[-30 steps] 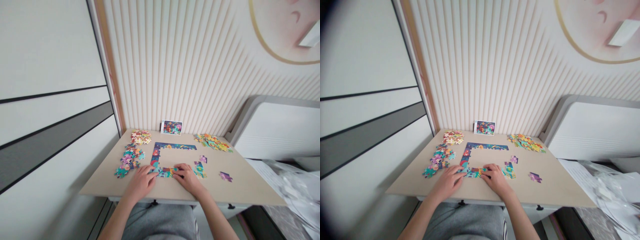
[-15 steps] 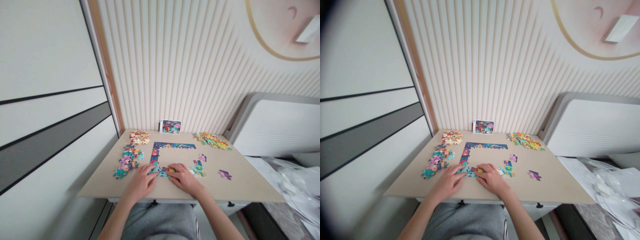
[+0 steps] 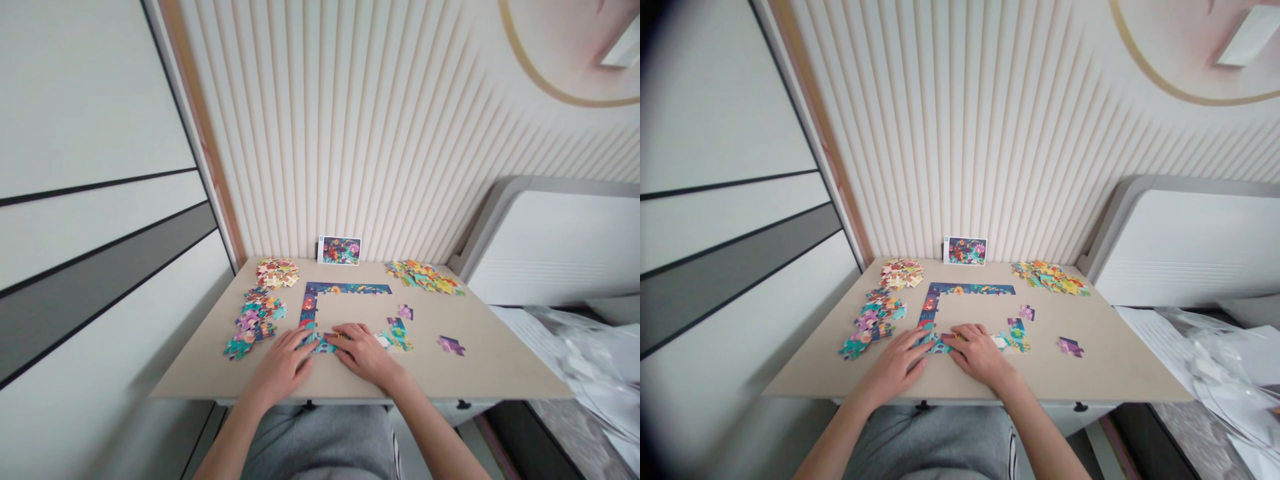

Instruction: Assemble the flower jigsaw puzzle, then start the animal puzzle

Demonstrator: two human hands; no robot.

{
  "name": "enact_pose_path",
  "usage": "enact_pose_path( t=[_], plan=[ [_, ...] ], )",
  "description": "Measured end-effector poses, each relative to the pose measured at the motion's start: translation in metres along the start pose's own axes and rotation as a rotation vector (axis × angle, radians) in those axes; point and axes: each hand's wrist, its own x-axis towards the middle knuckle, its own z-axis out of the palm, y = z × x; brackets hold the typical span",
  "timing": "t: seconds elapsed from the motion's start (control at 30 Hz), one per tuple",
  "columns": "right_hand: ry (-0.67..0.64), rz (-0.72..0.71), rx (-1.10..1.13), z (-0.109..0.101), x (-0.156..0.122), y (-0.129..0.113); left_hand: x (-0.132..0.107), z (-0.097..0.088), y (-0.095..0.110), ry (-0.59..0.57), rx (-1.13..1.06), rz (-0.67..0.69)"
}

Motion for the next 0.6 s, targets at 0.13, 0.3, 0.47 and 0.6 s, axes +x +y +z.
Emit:
enact_pose_path(
  t=[0.13,0.3,0.47,0.6],
  plan=[
    [-0.005,-0.033,-0.002,0.003,0.0,0.003,0.0,-0.001,0.001,0.004,0.009,0.014],
    [-0.004,-0.012,-0.001,0.0,0.001,0.003,0.002,-0.007,0.005,-0.022,0.008,0.001],
    [-0.022,-0.01,-0.004,-0.005,0.003,0.002,0.002,-0.008,0.006,-0.035,0.001,-0.007],
    [-0.046,-0.02,-0.012,-0.008,0.005,0.0,0.001,-0.006,0.002,-0.016,-0.019,0.002]
  ],
)
